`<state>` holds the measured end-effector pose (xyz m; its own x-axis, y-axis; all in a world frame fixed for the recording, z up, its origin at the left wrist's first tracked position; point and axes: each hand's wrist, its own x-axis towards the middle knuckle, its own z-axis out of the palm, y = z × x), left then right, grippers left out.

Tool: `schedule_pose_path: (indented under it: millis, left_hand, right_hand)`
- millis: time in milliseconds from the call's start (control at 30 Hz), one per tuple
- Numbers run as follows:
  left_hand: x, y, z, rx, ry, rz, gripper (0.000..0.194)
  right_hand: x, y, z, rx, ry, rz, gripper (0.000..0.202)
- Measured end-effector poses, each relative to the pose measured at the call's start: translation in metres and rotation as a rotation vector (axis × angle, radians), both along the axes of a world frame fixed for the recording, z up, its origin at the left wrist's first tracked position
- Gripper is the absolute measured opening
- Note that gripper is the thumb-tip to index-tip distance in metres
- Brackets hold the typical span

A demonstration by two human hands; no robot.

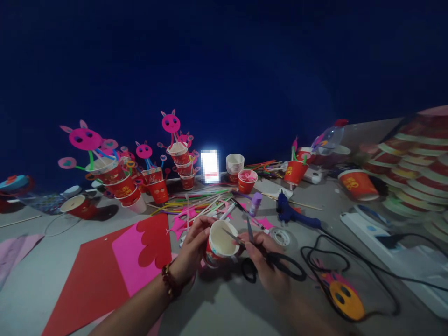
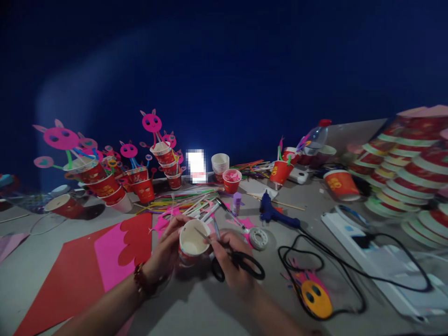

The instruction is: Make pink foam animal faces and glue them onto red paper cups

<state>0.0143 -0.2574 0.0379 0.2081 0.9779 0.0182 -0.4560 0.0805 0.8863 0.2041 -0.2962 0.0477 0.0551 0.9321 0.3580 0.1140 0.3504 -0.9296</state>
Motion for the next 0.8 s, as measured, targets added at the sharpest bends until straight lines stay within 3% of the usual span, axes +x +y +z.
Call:
schedule_pose_path:
  millis: [133,233,400,567,800]
  left_hand:
    - [-0.008,0.003,-0.012,0.075,0.210,0.145,0.020]
    - [-0.009,0.000,-0.015,0.160,0.292,0.113,0.036]
    - [-0.002,-0.007,-0.009,0.221,0.267,-0.029,0.057]
    - [0.002,-0.005,-0.011,0.112,0.120,-0.005,0.054]
    - [0.002,-0.006,-0.015,0.064,0.078,0.005,0.057]
  right_hand:
    - [-0.001,-0.001,-0.001,-0.020,-0.027,-0.014,0.024]
    - [-0.001,0.000,-0.001,-0.067,-0.001,-0.015,0.021]
    - [-0.001,-0.001,0.002,-0.069,0.053,0.032,0.021]
    - [0.000,-0.002,0.010,-0.035,0.189,0.039,0.019]
    - [0.002,-0.006,0.012,-0.065,0.070,0.092,0.022]
